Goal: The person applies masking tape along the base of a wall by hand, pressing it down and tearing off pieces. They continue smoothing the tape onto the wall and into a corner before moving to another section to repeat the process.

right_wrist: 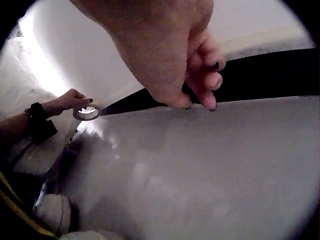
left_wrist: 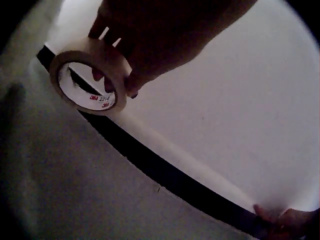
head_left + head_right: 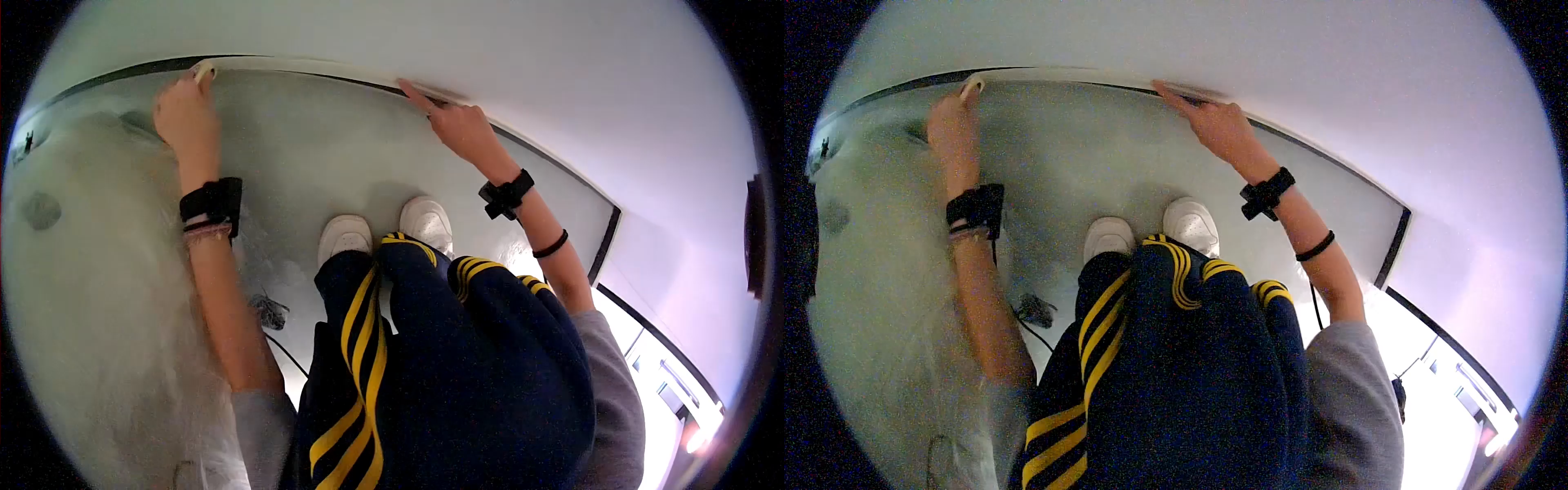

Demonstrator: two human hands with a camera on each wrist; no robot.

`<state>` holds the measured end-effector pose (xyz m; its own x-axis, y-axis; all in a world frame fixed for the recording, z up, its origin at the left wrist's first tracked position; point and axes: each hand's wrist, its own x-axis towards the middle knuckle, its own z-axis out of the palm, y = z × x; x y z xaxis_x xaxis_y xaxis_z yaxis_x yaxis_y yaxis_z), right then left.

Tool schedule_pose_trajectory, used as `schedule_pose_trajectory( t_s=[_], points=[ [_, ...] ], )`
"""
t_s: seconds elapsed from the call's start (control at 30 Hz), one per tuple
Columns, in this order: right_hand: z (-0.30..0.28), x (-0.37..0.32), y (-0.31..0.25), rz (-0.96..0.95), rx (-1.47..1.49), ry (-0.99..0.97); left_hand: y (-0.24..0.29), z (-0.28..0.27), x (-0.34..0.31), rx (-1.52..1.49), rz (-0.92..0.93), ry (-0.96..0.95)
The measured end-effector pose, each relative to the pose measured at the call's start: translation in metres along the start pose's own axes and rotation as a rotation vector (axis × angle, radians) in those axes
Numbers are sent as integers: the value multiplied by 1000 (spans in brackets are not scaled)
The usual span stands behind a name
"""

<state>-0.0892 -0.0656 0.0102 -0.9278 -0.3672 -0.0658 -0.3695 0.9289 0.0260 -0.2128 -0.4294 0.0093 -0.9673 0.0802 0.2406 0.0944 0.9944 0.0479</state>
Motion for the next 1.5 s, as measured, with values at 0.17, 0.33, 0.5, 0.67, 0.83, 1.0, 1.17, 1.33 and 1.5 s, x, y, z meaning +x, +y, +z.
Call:
schedule_pose_trajectory(
  t_s=[0.17,0.33,0.5,0.67,0.83,1.0,1.17,1.33,1.5],
  points=[
    [-8,8,-5,38,-60,-219,11,-7,8,68,3,143],
    [-6,16,-8,-10,-15,-130,18,-6,11,189,43,294],
    [-53,46,-28,-42,36,-95,27,-67,31,297,-72,45],
    [-80,59,-39,-85,45,-14,26,-93,31,199,-19,312],
    [-99,65,-50,-165,104,31,25,-116,12,189,-46,356],
    [-108,64,-49,-125,174,-32,37,-134,-10,191,-132,321],
    [-82,59,-37,-89,359,254,55,-134,-15,68,-237,199],
    [-81,57,-30,122,559,364,67,-137,-27,99,-213,238],
    [-78,58,-29,140,719,477,78,-153,-53,83,-200,355]
  ],
)
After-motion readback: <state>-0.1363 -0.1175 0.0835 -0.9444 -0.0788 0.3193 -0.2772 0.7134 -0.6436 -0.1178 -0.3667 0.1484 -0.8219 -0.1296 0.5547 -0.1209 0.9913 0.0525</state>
